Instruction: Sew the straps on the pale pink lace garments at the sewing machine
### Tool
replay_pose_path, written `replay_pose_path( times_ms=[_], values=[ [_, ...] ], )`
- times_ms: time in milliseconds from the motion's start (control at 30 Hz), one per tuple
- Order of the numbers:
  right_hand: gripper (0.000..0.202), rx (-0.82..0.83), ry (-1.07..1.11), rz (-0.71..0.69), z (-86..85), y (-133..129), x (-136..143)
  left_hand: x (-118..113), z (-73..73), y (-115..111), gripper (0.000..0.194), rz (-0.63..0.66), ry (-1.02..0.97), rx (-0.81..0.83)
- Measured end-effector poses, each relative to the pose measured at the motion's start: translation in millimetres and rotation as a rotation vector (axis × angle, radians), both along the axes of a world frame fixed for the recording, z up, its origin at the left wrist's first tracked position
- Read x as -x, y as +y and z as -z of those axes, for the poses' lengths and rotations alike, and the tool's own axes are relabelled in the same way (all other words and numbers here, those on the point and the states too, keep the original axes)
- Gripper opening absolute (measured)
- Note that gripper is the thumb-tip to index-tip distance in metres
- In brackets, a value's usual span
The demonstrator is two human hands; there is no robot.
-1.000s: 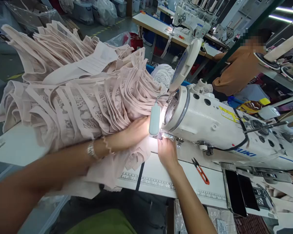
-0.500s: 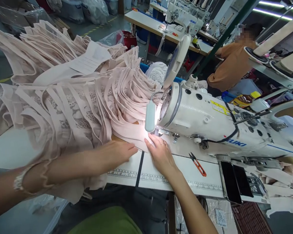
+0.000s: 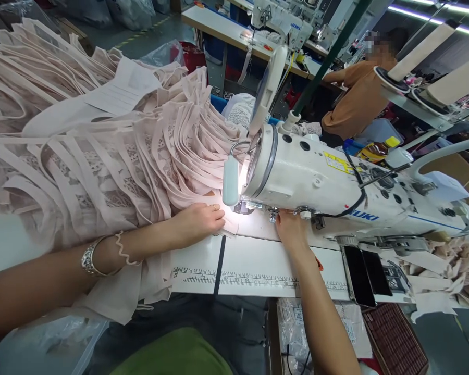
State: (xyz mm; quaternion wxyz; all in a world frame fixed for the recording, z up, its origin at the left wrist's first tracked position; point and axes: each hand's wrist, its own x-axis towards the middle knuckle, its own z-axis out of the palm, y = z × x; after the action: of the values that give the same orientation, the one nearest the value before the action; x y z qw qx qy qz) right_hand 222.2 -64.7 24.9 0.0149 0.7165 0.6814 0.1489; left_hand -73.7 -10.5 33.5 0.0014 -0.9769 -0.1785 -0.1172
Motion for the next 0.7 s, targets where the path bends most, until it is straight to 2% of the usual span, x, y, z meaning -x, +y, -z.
replay_pose_path(
  times_ms=[100,200,267,367,433,600,700],
  values=[
    [0.032,-0.095,0.019,-0.090,1.5,-19.6,-2.2,2.2,-0.6,2.1,0.029,-0.093,-0.091,0.007],
    [0.030,-0.174,0.039,-0.082,3.3,-29.2,-5.8,6.4,-7.0,4.1,0.025,-0.192,-0.191,-0.032],
    [0.030,-0.182,0.054,-0.066,5.1,-25.4,-3.9,9.2,-10.5,5.1,0.024,-0.166,-0.199,-0.095],
    [0.032,-0.073,0.079,-0.125,7.8,-10.9,5.2,14.2,-9.6,3.0,0.029,0.013,-0.105,-0.146],
    [0.032,-0.016,0.088,-0.134,8.7,-3.5,10.8,19.4,-6.1,-1.5,0.028,0.065,-0.035,-0.117],
    [0.031,-0.084,0.097,-0.059,5.7,-10.6,10.1,29.7,-4.3,-12.6,0.029,-0.092,0.126,-0.084],
    [0.029,-0.163,0.099,-0.079,3.2,-23.4,12.9,24.5,-8.6,-9.0,0.023,-0.074,0.194,-0.087]
  ],
)
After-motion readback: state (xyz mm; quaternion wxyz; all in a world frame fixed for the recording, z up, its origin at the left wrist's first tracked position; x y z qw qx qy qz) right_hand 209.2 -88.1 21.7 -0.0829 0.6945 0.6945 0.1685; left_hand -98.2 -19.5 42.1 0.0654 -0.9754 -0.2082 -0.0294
